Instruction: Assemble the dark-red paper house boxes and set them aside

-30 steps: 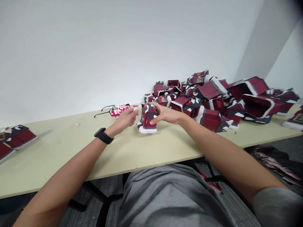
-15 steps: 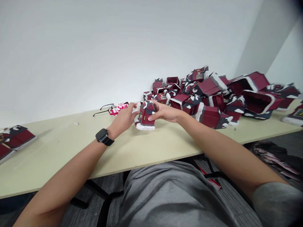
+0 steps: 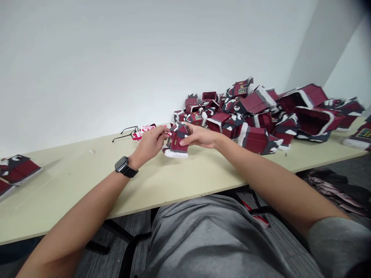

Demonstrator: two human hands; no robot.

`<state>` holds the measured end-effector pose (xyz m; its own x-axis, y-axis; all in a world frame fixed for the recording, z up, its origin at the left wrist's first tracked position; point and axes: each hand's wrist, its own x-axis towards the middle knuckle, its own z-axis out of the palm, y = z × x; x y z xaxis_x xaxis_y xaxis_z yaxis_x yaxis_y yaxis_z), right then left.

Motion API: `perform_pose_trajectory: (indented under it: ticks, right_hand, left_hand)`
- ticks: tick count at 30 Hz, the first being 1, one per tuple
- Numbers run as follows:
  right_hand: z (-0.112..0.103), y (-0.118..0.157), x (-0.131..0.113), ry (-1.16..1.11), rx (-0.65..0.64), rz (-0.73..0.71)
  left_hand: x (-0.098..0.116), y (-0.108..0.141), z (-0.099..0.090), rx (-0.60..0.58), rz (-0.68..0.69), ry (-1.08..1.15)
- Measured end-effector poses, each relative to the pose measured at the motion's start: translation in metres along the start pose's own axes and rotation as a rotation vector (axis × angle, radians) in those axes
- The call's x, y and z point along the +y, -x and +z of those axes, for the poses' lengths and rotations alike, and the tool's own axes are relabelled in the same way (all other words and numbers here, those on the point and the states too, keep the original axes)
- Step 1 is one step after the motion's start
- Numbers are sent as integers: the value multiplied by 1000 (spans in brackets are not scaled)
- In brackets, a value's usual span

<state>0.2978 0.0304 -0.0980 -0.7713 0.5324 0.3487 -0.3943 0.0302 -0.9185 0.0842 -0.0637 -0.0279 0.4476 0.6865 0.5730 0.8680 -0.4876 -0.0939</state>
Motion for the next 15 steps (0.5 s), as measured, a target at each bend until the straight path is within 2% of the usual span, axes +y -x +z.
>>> perform_pose_trajectory:
  ticks: [3, 6, 10, 15]
  right_hand:
    - [1, 0, -1, -48, 15, 18]
    - [2, 1, -3, -81, 11, 13]
    - [2, 2, -4, -71, -13, 15]
    - [-1, 2, -2, -64, -43, 13]
  left_hand:
    - [-2, -1, -5, 73, 164, -106]
    - [-3, -1, -9, 139, 256, -138]
    - [-2, -1, -9, 158, 307, -159]
    - [-3, 2, -4, 248, 344, -208]
